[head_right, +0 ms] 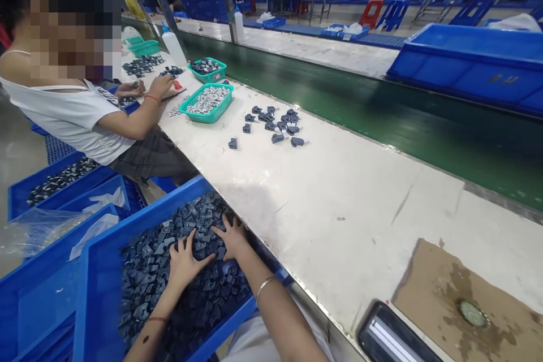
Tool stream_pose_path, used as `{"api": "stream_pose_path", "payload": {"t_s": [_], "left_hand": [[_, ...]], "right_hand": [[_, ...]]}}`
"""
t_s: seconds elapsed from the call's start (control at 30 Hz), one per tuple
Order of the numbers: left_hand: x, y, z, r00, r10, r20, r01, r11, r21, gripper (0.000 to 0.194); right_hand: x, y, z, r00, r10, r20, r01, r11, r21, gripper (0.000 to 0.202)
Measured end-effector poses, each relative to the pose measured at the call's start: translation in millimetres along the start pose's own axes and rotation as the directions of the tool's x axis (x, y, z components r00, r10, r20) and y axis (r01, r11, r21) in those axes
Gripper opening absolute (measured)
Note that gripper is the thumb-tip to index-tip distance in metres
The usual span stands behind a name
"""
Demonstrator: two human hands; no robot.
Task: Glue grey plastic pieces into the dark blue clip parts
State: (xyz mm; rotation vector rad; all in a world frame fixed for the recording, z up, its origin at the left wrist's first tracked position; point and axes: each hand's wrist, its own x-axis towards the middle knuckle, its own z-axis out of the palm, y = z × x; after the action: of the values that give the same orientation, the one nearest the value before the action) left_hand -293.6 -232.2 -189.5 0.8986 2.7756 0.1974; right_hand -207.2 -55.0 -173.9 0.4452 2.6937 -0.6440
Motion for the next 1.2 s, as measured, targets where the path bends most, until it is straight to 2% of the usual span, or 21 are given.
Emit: {"api": "stream_pose_path", "payload": {"t_s": [0.13,0.23,0.37,0.47,0.57,0.73,0.83,0.93,1.03,1.2], "left_hand": [[10,-3,-5.6,0.998,0.042,0.049,-0.043,0.999,0.006,0.093],[10,-1,-8.2,0.997,0.058,0.051,-0.059,0.998,0.022,0.081],[11,3,-13.0,0.987,0.136,0.088,-0.139,0.990,0.026,0.067],[12,5,-14.8,0.976,0.175,0.131,-0.180,0.983,0.032,0.072],[10,10,-14.0,0.976,0.162,0.147,-0.171,0.984,0.049,0.077],[3,17,-10.8,0.983,0.123,0.139,-0.131,0.990,0.051,0.081],[-2,22,-8.1,0.988,0.108,0.108,-0.112,0.993,0.032,0.092],[-9,27,-4.6,0.991,0.118,0.066,-0.119,0.993,0.006,0.098],[-17,30,-1.5,0.983,0.177,0.042,-0.177,0.984,-0.020,0.093],[-22,26,1.1,0.965,0.263,0.003,-0.263,0.964,-0.042,0.082]], "right_hand": [[4,-1,1,1.000,0.003,-0.024,-0.003,1.000,0.003,0.052],[-3,1,4,0.998,0.019,-0.058,-0.018,1.000,0.021,0.045],[-11,1,9,0.995,0.063,-0.075,-0.059,0.997,0.054,0.043],[-8,0,9,0.993,0.091,-0.074,-0.085,0.993,0.077,0.042],[-7,-2,8,0.991,0.105,-0.080,-0.096,0.990,0.100,0.041],[-19,0,10,0.989,0.112,-0.095,-0.099,0.986,0.138,0.040],[-27,3,12,0.984,0.142,-0.104,-0.123,0.978,0.171,0.039],[-33,9,10,0.979,0.162,-0.123,-0.129,0.962,0.242,0.039],[-38,14,6,0.971,0.169,-0.169,-0.100,0.929,0.356,0.038],[-63,9,-6,0.951,0.197,-0.239,-0.016,0.802,0.598,0.036]]}}
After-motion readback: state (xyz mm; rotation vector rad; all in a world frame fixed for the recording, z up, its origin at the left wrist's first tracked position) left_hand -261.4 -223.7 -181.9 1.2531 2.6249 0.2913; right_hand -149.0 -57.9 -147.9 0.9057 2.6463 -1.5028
